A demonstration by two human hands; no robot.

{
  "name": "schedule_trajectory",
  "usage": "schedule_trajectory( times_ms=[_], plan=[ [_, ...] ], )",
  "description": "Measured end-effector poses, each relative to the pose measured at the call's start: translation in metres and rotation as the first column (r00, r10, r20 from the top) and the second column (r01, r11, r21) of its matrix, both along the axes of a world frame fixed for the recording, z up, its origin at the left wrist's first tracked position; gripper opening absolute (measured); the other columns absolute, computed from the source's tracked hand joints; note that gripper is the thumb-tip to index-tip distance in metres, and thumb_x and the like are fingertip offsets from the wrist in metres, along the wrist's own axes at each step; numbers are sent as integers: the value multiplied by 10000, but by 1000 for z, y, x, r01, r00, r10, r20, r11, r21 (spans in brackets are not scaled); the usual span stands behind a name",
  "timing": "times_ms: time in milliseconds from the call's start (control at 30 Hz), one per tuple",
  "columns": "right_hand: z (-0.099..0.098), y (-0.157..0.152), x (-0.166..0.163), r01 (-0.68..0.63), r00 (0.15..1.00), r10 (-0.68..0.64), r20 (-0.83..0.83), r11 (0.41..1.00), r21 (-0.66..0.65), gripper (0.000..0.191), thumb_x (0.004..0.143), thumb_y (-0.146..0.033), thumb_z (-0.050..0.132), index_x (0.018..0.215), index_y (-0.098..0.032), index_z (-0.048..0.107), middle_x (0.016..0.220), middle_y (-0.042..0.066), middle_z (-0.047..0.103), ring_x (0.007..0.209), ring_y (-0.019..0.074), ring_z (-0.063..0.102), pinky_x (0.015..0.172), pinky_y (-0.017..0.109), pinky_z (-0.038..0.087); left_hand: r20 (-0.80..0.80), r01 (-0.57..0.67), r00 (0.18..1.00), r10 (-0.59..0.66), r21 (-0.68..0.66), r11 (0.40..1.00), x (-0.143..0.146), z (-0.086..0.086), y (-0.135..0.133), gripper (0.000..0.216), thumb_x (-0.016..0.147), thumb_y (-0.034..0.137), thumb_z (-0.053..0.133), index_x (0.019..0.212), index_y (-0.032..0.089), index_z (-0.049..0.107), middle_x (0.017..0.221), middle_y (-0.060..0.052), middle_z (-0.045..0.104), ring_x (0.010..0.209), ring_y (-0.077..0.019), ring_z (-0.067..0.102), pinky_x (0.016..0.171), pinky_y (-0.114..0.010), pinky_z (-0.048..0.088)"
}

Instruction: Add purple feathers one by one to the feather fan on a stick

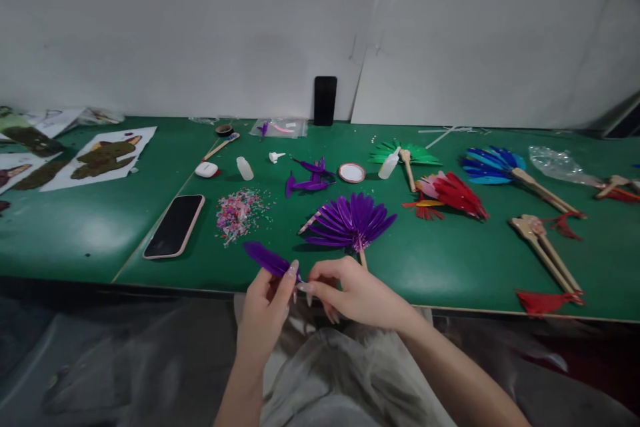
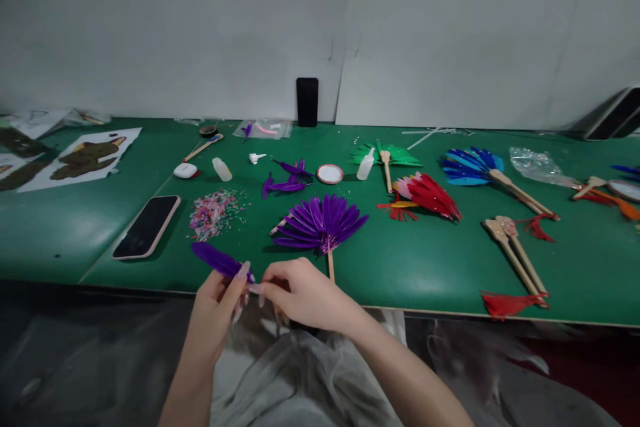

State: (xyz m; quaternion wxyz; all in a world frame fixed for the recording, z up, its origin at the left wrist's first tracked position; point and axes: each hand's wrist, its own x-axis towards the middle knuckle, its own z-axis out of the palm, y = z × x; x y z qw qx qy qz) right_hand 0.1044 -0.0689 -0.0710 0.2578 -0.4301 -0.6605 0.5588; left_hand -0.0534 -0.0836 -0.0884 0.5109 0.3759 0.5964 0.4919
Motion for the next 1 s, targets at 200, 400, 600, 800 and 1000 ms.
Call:
schedule_trajectory(
  times_ms=[200, 400, 600, 800, 1000],
  plan=[
    [-2, -18, 45, -25, 982, -3, 187, 989, 147, 249, 923, -231, 473, 691, -187, 551, 534, -51, 511, 467, 76, 443, 492, 189, 314, -115, 281, 953, -280, -7, 960, 5, 8, 12, 307, 672, 387, 734, 563, 147, 577, 465, 39, 480, 468, -77, 417, 477, -192, 321],
    [-10, -27, 69, 105, 972, -132, 193, 984, 145, 355, 964, -332, 414, 657, -187, 517, 566, -34, 533, 512, 85, 462, 520, 202, 318, -134, 436, 887, -441, -69, 897, 20, 3, 31, 330, 697, 401, 691, 535, 157, 541, 443, 36, 471, 432, -75, 396, 460, -207, 306],
    [-31, -28, 98, 411, 874, -475, 100, 834, 370, 207, 937, -340, 493, 808, -199, 573, 592, -34, 569, 533, 106, 544, 547, 204, 424, -338, 255, 916, -216, 77, 964, 36, -13, 64, 362, 752, 418, 637, 506, 176, 526, 463, 37, 433, 470, -98, 410, 486, -229, 320],
    [-62, -18, 109, 276, 836, -516, 186, 689, 671, 440, 919, -304, 535, 1346, -227, 455, 1390, 121, 483, 1296, 239, 447, 1040, 402, 414, -554, 310, 811, -190, 131, 941, 46, -21, 84, 280, 757, 420, 656, 609, 183, 653, 713, -8, 533, 666, -145, 499, 601, -255, 368],
    [-72, -6, 102, 77, 823, -440, 359, 713, 697, 674, 923, -391, 518, 1502, -257, 200, 1554, 105, 245, 1440, 264, 187, 1130, 522, 267, -629, 329, 750, -207, 83, 940, 49, -25, 87, 274, 788, 408, 634, 614, 201, 682, 817, -38, 567, 874, -214, 524, 782, -317, 395]
  ],
)
